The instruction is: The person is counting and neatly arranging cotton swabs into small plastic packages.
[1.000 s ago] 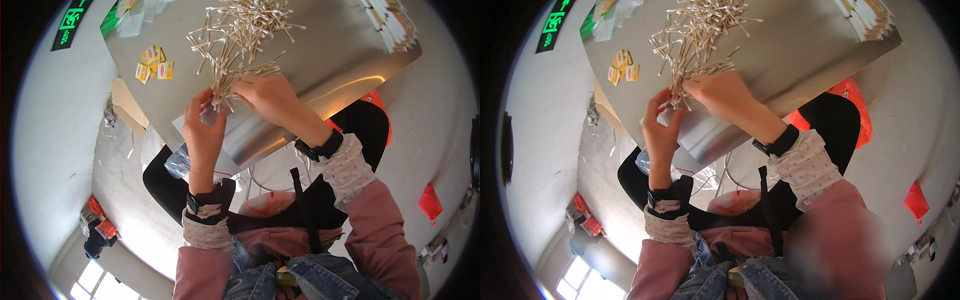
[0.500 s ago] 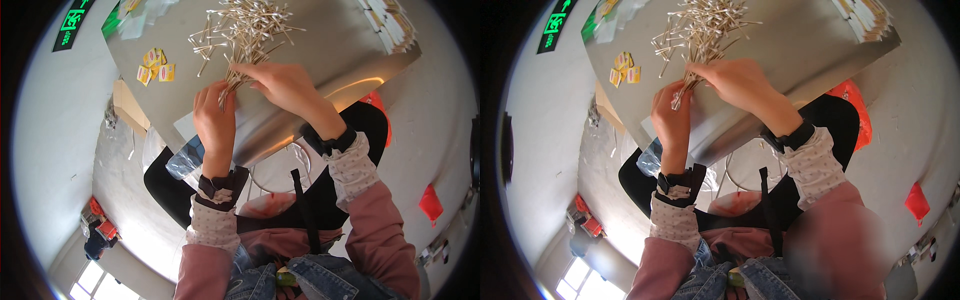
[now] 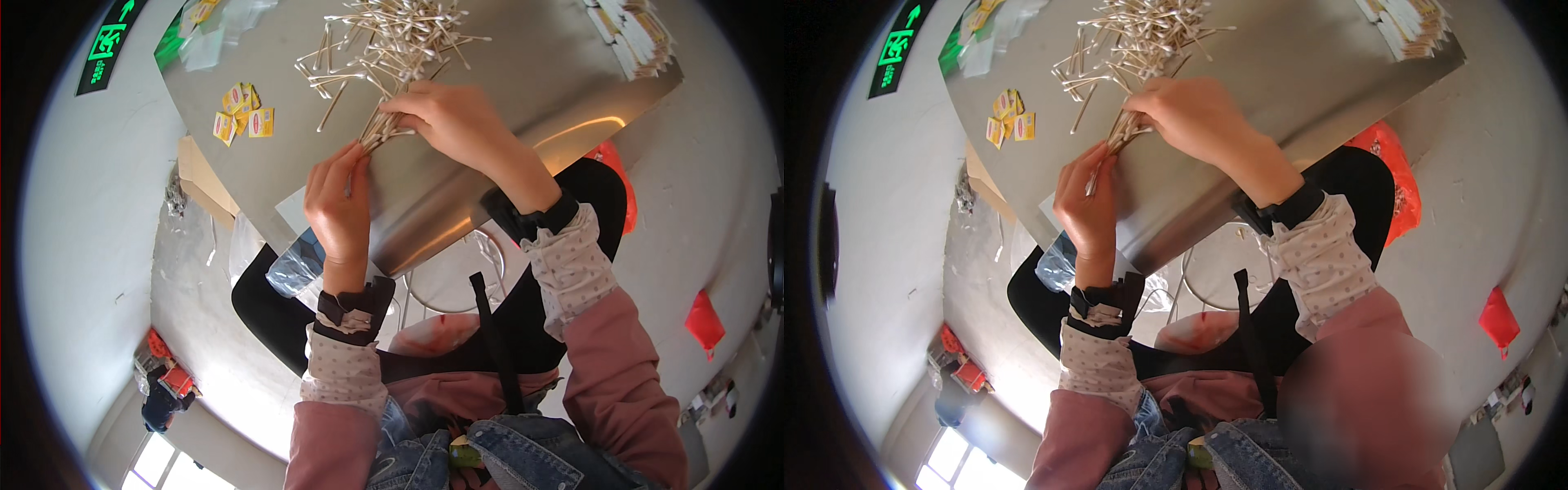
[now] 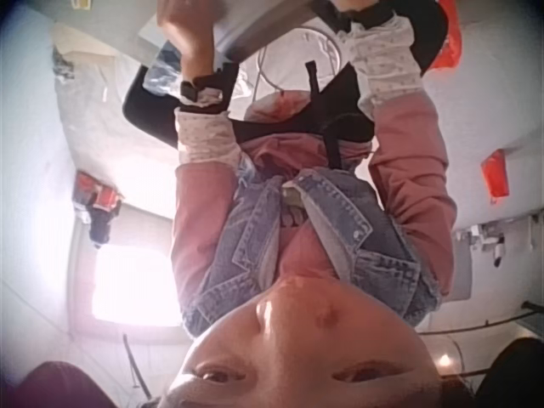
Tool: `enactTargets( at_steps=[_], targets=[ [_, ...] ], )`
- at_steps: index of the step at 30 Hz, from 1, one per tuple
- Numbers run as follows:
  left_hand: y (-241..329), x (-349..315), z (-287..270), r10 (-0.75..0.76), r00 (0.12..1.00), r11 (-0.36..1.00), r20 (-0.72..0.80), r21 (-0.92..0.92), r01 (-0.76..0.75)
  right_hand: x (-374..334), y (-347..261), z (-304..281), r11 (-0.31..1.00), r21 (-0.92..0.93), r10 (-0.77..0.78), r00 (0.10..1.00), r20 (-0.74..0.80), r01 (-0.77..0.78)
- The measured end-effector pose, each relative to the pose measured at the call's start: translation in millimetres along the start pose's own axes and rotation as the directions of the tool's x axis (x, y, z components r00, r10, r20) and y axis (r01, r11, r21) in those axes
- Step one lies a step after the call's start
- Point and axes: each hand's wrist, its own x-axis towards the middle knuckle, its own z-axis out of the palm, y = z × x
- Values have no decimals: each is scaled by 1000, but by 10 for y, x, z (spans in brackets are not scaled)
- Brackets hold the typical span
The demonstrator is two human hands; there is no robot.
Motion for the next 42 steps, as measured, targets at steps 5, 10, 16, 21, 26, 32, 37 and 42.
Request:
enactTargets(
  at_steps=[5, 10, 16, 21, 26, 32, 37, 42],
  targets=[
    [-189, 1, -152, -7, 1000, 1000, 10, 6, 7, 33, 12, -16, 1000, -15, 7, 999, -51, -7],
    [-282, -23, -308, -115, 993, 993, 13, -36, 116, 32, 47, 22, 999, -32, 20, 995, -98, -23],
    [-260, -122, -397, -60, 996, 998, 68, 13, 60, 65, 15, 79, 993, -75, 79, 985, -151, -91],
    [36, -156, -194, 61, 987, 997, 146, -62, -53, 67, -8, 85, 996, -38, 74, 982, -171, -82],
    [128, -91, -88, 29, 992, 998, 123, -58, -22, 16, -88, -184, 951, 243, 176, 982, 72, -189],
    [141, -98, 4, 9, 993, 998, 116, -61, -2, -298, 40, -224, 997, 46, 63, 998, 4, -63],
    [145, -107, 19, -10, 996, 999, 88, -48, 14, -349, 215, -287, 988, 138, 84, 992, -96, -70],
    [125, -84, 5, -54, 995, 997, 89, -42, 58, -408, 264, -602, 955, 223, 223, 970, -99, -197]
  ],
)
